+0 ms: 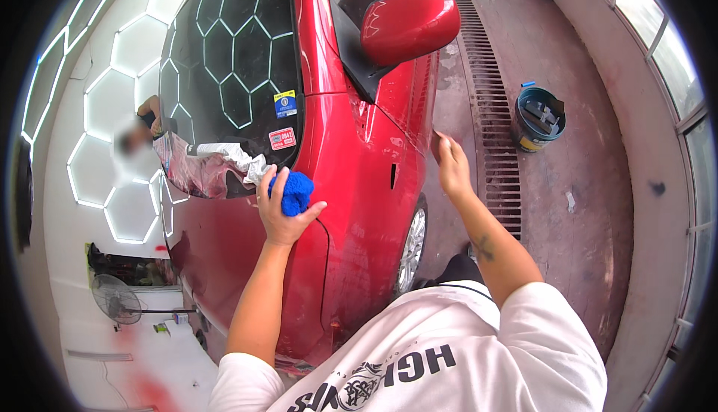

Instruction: The person selects wet sanding pads from a bucket and uses them to rub the front fender of a red car. They alternate between sanding and wiping the area with a blue microfiber cloth.

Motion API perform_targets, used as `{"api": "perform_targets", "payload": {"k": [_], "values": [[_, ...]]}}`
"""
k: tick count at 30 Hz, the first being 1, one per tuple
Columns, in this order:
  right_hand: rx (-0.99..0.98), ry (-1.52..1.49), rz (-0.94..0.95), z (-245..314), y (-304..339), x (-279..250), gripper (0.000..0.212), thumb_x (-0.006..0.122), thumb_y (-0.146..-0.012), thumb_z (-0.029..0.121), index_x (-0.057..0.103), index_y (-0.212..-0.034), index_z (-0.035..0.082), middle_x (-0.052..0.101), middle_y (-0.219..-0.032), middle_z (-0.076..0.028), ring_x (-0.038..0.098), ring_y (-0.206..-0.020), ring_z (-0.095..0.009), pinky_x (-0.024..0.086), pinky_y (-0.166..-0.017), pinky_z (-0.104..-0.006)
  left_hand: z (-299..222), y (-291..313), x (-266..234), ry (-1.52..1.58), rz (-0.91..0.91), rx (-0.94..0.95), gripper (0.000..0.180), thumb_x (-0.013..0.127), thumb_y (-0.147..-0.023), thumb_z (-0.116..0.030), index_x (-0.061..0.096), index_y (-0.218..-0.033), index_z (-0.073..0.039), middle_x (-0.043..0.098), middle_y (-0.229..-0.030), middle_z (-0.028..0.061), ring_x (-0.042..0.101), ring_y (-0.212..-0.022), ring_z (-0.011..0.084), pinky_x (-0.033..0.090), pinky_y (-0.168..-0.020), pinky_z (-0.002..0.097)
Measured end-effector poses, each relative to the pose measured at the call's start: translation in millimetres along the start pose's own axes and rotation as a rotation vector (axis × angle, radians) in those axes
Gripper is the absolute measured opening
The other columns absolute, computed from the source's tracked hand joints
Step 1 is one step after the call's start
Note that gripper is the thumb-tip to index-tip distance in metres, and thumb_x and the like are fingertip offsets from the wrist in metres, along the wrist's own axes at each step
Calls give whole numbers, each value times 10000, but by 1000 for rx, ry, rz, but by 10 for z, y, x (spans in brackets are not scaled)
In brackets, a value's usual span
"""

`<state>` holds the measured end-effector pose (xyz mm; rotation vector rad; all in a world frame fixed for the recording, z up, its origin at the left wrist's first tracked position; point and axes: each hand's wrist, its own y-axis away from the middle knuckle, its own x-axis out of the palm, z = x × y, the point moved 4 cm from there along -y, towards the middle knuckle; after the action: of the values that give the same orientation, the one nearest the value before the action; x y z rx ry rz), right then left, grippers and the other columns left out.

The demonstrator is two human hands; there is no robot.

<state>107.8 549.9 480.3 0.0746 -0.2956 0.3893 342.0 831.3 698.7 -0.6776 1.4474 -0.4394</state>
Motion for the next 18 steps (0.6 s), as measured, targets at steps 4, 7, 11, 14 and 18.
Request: {"api": "perform_targets", "payload": {"k": [4, 7, 11, 14, 18], "values": [[488, 310, -106, -642, 941, -1407, 344, 622, -1099, 216, 727, -1328, -19, 742, -1051, -35, 637, -920, -122, 514, -816, -305, -254, -186, 255, -117, 150, 147, 506, 909, -771, -357, 745, -1199, -144, 678, -1307, 137, 626, -1212, 390, 512, -1043, 534], [538, 305, -23, -675, 1200, -1798, 281, 731, -1020, 112, 743, -1271, -15, 736, -997, -33, 635, -850, -115, 518, -762, -298, -419, -766, 693, -136, 222, 275, 312, 830, -790, -255, 752, -1072, -146, 704, -1127, 86, 642, -1045, 336, 513, -962, 493], [427, 561, 48, -358, 1027, -1918, 287, 833, -925, 80, 744, -1182, -12, 724, -898, -33, 629, -782, -120, 518, -716, -316, -258, -1671, 1195, -218, 82, 239, 227, 825, -821, -264, 702, -975, -152, 643, -986, 83, 626, -954, 342, 523, -855, 477], [447, 468, -21, -160, 851, -1888, 247, 873, -892, 68, 636, -952, 31, 636, -789, 6, 581, -725, -92, 481, -649, -306, -213, -1999, 1282, -255, 104, 279, 257, 850, -791, -226, 697, -980, -142, 652, -993, 97, 647, -923, 345, 540, -813, 482], [570, 360, 9, -448, 847, -2120, 315, 813, -897, 14, 518, -858, 117, 548, -760, 47, 513, -687, -63, 445, -616, -292, -196, -1539, 1060, -172, 209, 213, 355, 870, -736, -141, 688, -1040, -126, 651, -1043, 127, 660, -948, 377, 555, -804, 497]]}}
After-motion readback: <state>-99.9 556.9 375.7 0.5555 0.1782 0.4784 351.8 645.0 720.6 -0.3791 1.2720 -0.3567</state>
